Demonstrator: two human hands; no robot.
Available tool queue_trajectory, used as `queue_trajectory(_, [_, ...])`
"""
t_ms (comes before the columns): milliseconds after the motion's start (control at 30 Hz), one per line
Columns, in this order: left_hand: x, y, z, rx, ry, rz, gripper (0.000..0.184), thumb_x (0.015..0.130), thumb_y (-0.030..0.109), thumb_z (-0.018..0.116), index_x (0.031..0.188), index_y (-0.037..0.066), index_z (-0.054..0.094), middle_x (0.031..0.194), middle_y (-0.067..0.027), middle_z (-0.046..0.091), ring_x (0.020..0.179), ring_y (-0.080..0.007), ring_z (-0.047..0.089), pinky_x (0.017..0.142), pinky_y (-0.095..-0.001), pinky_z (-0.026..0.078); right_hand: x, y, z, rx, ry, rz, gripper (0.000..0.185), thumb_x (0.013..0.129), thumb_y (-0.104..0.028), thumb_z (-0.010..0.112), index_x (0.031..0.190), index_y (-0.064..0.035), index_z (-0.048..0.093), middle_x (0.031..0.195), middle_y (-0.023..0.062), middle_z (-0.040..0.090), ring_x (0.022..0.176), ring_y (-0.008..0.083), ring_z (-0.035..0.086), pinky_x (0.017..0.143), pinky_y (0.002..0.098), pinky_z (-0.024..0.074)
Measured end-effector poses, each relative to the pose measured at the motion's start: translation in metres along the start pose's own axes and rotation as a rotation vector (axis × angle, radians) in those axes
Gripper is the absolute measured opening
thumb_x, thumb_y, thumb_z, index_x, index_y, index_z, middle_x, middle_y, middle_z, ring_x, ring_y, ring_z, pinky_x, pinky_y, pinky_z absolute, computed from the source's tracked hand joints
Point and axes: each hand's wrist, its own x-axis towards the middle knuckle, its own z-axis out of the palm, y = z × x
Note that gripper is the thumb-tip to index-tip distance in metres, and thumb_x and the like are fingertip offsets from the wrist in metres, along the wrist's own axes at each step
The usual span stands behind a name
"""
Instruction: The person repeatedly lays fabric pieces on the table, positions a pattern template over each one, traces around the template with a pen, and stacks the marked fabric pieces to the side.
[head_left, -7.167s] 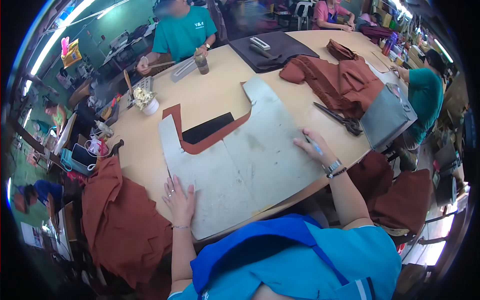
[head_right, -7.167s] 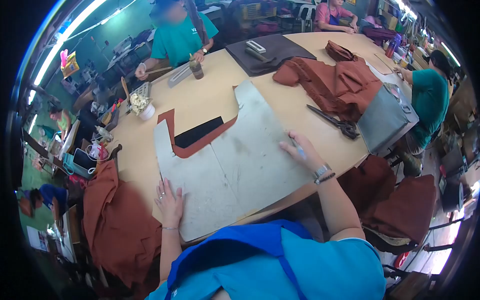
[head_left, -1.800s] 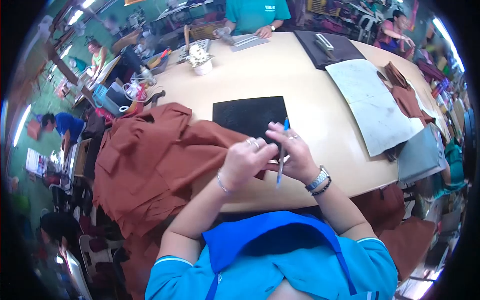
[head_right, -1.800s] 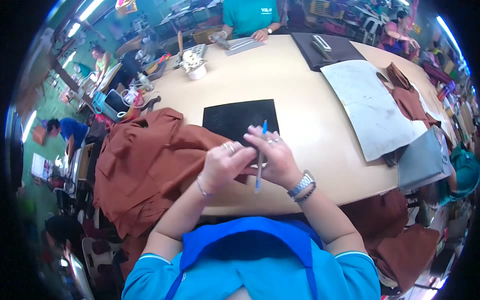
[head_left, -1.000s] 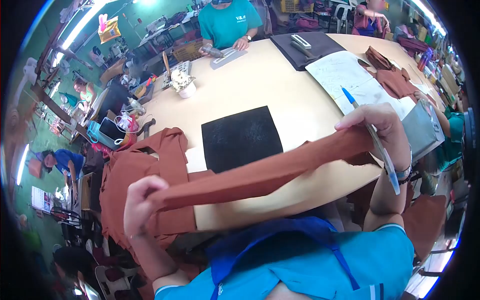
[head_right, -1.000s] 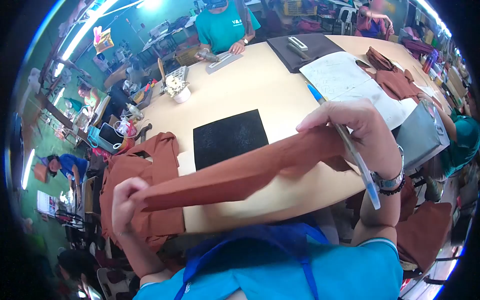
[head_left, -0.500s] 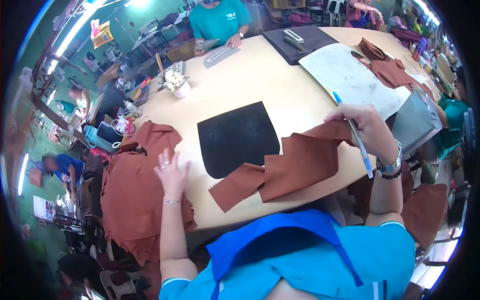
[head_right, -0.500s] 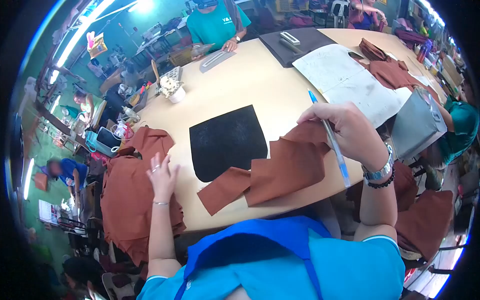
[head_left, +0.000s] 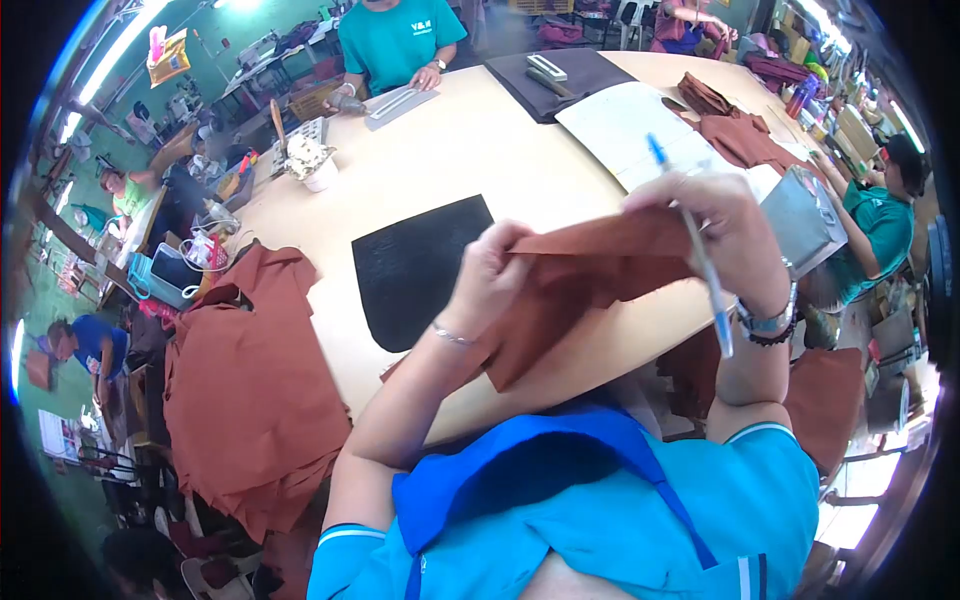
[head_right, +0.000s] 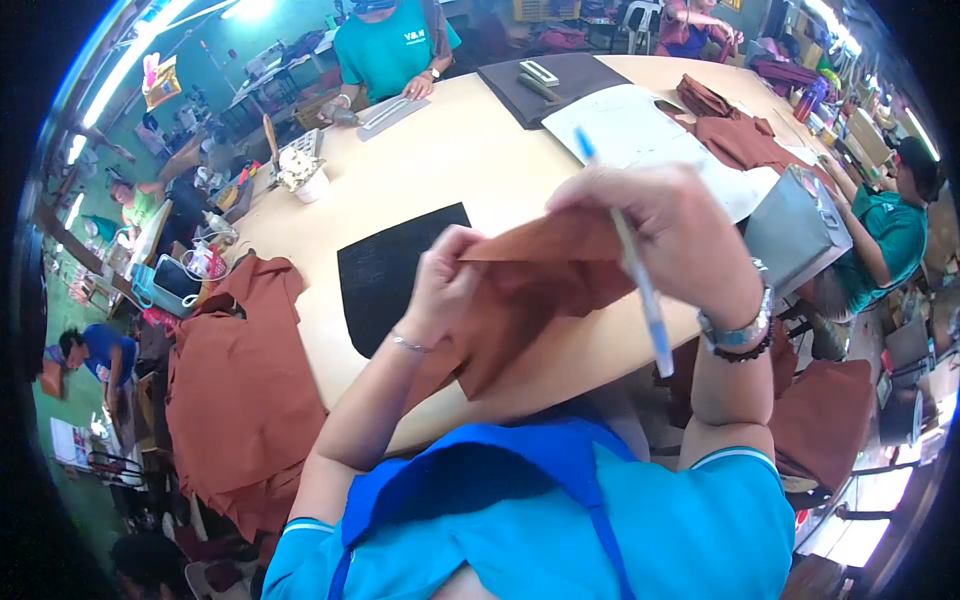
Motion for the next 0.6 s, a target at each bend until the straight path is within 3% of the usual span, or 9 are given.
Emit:
queue_trajectory(67, [-0.007,0.016,-0.027,0.181,-0.042,0.001,0.015,0.083,0.008,0.071,0.095,0.004,0.064,0.075,-0.0072,0.065,0.063,-0.0185,0.061,0.059,-0.0299,0.048,-0.006,0.006,-0.016,-0.030,0.000,0.132,0.033,0.067,0.007,0.058,0.097,-0.0027,0.068,0.083,0.0115,0.068,0.075,0.0170,0.066,0.071,0.0280,0.0506])
queue_trajectory(133, [-0.017,0.052,-0.058,0.526,-0.178,0.218,0.020,0.078,0.014,0.078,0.089,0.005,0.065,0.071,-0.0060,0.063,0.062,-0.0183,0.060,0.060,-0.0294,0.048,-0.011,0.004,-0.029,-0.002,0.018,0.134,0.030,0.068,0.007,0.060,0.096,-0.0012,0.068,0.086,0.0098,0.069,0.078,0.0142,0.065,0.072,0.0267,0.0504])
queue_trajectory(200, [-0.039,0.081,-0.090,0.702,-0.261,0.179,0.023,0.075,0.021,0.081,0.082,0.006,0.066,0.069,-0.0073,0.062,0.063,-0.0209,0.062,0.060,-0.0302,0.048,-0.018,0.000,-0.040,0.058,0.047,0.126,0.026,0.070,0.006,0.063,0.094,0.0001,0.067,0.089,0.0085,0.069,0.079,0.0131,0.065,0.072,0.0257,0.0502])
queue_trajectory(267, [-0.062,0.119,-0.115,0.454,-0.190,-0.118,0.024,0.072,0.024,0.082,0.075,0.006,0.066,0.065,-0.0059,0.062,0.059,-0.0224,0.061,0.057,-0.0313,0.048,-0.025,-0.004,-0.050,0.147,0.086,0.110,0.022,0.070,0.005,0.065,0.092,0.0014,0.067,0.090,0.0075,0.069,0.078,0.0135,0.065,0.071,0.0249,0.0501])
queue_trajectory(333, [-0.078,0.155,-0.159,0.559,-0.322,0.056,0.017,0.072,0.014,0.080,0.072,0.005,0.065,0.063,-0.0042,0.062,0.055,-0.0169,0.059,0.053,-0.0274,0.044,-0.030,0.000,-0.058,0.239,0.079,0.127,0.015,0.074,0.000,0.066,0.088,0.0005,0.066,0.085,0.0078,0.068,0.075,0.0133,0.065,0.067,0.0251,0.0501])
queue_trajectory(400, [-0.087,0.175,-0.179,0.043,-0.290,0.223,0.013,0.069,0.006,0.075,0.068,0.005,0.062,0.059,-0.0021,0.059,0.051,-0.0139,0.054,0.049,-0.0245,0.040,-0.029,0.003,-0.060,0.283,0.081,0.118,0.008,0.078,-0.007,0.067,0.084,-0.0006,0.066,0.079,0.0075,0.067,0.071,0.0134,0.064,0.064,0.0262,0.0503])
queue_trajectory(500, [-0.069,0.191,-0.198,0.413,-0.219,0.120,0.012,0.073,0.007,0.070,0.068,0.005,0.060,0.059,-0.0008,0.055,0.051,-0.0104,0.052,0.048,-0.0246,0.039,0.009,0.024,-0.053,0.134,-0.118,-0.042,0.017,0.083,-0.019,0.068,0.083,-0.0021,0.066,0.074,0.0063,0.065,0.070,0.0146,0.063,0.064,0.0274,0.0492])
queue_trajectory(567, [-0.021,0.171,-0.207,0.598,-0.246,-0.493,0.018,0.084,0.015,0.066,0.074,0.002,0.061,0.064,0.0050,0.053,0.059,-0.0032,0.050,0.050,-0.0245,0.042,0.046,0.075,-0.017,-0.015,-0.401,0.237,0.030,0.084,-0.036,0.070,0.087,-0.0064,0.068,0.077,0.0048,0.066,0.075,0.0179,0.063,0.071,0.0293,0.0487])
queue_trajectory(600, [0.002,0.153,-0.202,0.662,-0.182,-0.665,0.018,0.086,0.018,0.067,0.083,0.001,0.066,0.067,0.0063,0.054,0.061,-0.0017,0.050,0.053,-0.0230,0.042,0.063,0.103,0.001,-0.184,-0.420,0.071,0.034,0.083,-0.041,0.071,0.092,-0.0074,0.069,0.086,0.0061,0.068,0.084,0.0217,0.064,0.076,0.0333,0.0496])
